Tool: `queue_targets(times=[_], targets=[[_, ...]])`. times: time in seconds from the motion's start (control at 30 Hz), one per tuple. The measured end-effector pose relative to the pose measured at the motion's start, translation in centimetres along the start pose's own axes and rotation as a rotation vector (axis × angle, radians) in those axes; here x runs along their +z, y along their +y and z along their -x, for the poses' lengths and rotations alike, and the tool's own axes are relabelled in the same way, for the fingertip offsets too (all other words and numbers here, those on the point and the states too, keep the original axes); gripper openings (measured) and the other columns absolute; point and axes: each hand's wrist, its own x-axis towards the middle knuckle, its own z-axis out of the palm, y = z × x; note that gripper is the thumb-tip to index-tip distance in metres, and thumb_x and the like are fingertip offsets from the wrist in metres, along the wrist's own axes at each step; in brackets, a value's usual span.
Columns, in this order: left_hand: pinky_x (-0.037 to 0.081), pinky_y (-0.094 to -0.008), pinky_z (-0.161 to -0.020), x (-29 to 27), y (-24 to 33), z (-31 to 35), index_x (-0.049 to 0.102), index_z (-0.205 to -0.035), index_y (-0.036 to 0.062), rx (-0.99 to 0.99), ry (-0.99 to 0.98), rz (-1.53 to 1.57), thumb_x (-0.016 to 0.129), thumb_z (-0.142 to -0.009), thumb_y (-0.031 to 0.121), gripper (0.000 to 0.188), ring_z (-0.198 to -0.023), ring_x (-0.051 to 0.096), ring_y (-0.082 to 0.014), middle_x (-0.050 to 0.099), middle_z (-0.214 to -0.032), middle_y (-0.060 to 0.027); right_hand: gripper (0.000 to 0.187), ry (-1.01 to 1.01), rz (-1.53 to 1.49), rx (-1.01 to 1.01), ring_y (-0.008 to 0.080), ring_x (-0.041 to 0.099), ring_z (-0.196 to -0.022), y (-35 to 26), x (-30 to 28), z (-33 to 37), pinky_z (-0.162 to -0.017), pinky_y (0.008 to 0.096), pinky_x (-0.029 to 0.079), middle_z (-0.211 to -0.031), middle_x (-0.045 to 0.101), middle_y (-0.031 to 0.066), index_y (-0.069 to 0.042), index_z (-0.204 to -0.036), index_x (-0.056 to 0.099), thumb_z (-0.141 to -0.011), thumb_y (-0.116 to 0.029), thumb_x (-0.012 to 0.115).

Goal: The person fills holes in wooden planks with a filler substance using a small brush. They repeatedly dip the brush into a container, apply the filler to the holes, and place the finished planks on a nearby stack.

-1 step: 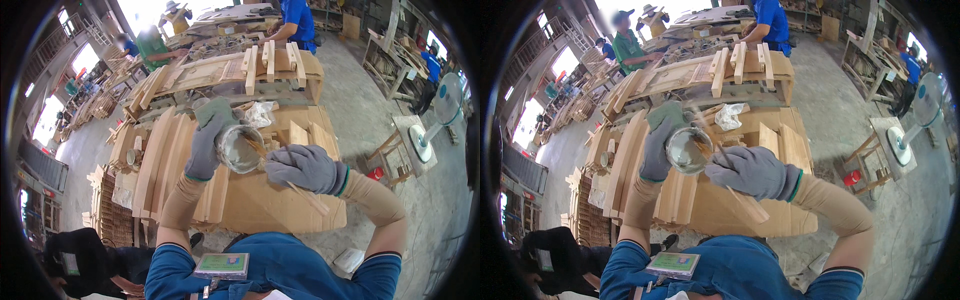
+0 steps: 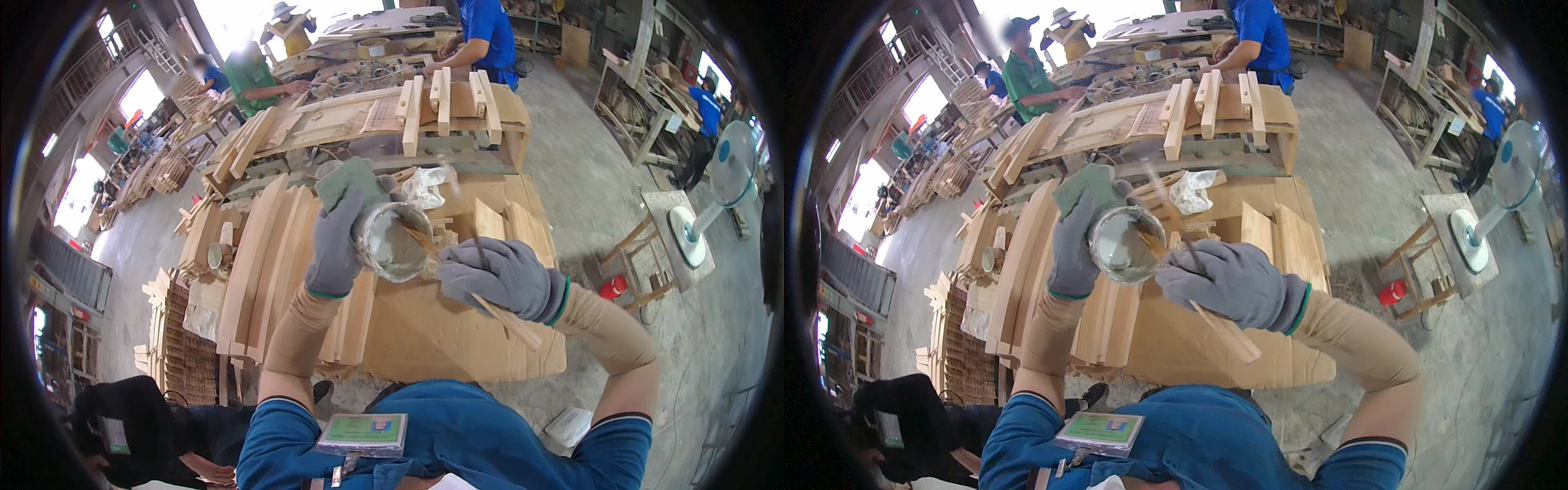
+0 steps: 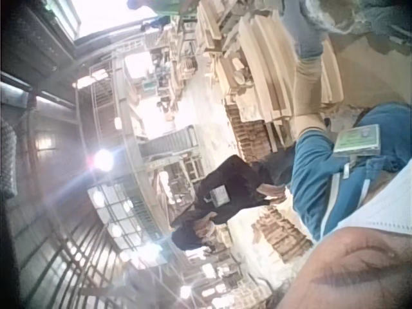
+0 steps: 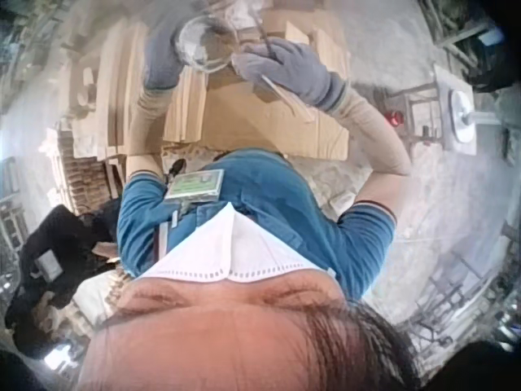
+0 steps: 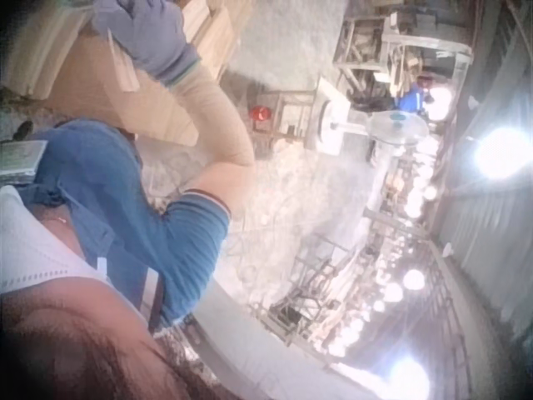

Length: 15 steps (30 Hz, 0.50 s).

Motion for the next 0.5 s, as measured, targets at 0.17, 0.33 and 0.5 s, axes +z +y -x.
queue_targets(times=[0.17, 0.33, 0.5], targets=[[0.051, -0.0345, -0.088, 0.0, -1.8, 0.0, 0.045, -0.128, -0.0004, 0.326, 0.145, 0.02, 0.044, -0.098, 0.012, 0.033, -0.101, 0.061, -0.0237, 0.06, -0.114, -0.012, 0.025, 0.348, -0.245, 0.346, 0.0258, 0.067, -0.081, -2.1, 3.4, 1.4, -0.072, 0.0332, 0.055, -0.091, 0.064, 0.0098, -0.005, -0.109, 0.053, -0.086, -0.006, 0.062], [0.05, -0.0298, -0.087, 1.2, -4.0, -0.1, 0.047, -0.127, -0.0008, 0.536, 0.352, -0.185, 0.044, -0.098, 0.012, 0.032, -0.1, 0.06, -0.0185, 0.06, -0.113, -0.0086, 0.02, 0.771, -1.08, 0.813, 0.0165, 0.065, -0.082, -2.3, 4.6, 0.3, -0.071, 0.028, 0.056, -0.1, 0.058, 0.0098, 0.002, -0.111, 0.051, -0.096, -0.011, 0.049], [0.05, -0.0271, -0.081, 0.2, -3.6, -0.2, 0.054, -0.12, -0.0002, 0.025, 0.237, -0.177, 0.047, -0.098, 0.02, 0.031, -0.095, 0.06, -0.0134, 0.062, -0.108, -0.0062, 0.018, 0.679, -1.02, 0.715, 0.0185, 0.066, -0.079, -0.1, 2.2, -0.9, -0.072, 0.0284, 0.057, -0.1, 0.059, 0.0111, 0.004, -0.109, 0.055, -0.094, -0.007, 0.053]])
